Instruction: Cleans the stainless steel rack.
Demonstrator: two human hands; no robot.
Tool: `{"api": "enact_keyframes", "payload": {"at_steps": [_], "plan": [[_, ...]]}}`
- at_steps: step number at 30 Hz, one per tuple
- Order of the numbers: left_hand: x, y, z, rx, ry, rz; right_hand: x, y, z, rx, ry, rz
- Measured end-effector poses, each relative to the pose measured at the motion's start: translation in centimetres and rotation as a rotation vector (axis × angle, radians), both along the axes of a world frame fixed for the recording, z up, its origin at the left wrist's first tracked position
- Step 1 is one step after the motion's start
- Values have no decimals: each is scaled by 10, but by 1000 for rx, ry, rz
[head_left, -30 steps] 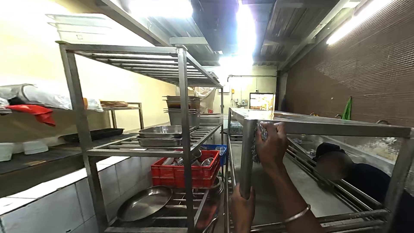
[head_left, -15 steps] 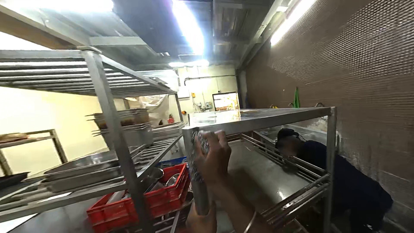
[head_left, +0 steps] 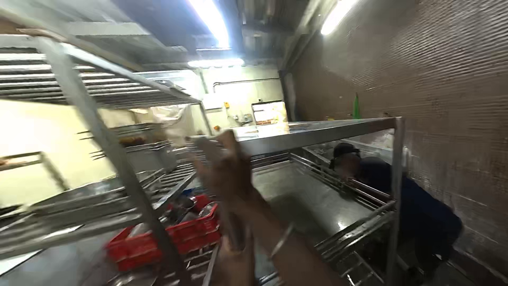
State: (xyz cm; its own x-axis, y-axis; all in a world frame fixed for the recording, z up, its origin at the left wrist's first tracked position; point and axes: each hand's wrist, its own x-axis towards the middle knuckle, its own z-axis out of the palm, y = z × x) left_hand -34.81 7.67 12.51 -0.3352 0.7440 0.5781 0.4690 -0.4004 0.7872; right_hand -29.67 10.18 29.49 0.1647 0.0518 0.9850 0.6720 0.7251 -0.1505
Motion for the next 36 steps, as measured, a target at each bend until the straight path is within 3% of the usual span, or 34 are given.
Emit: {"api": "enact_keyframes", "payload": {"at_steps": [4,9,14,19,25,32,36], "plan": [[-13,7,-4,28,-73,23,-14,-3,-51,4,11,78],[-16,12,-2,-78,-74,40,-14,3,14,50,109,-22],[-17,11,3,-69,-99,19,-15,-4,-53,-8,43,12],[-19,10,6,-156,-71,-1,-12,4,12,-24,200,-20],[-30,3,4,-168,-83,5,-11,14,-41,-226,183,-46],[-30,17,3,-70,-35,14,-2,19,-91,-198,289,33],[-37,22,-8,-144,-64,-43,40,2,-137,-358,311,166]]}}
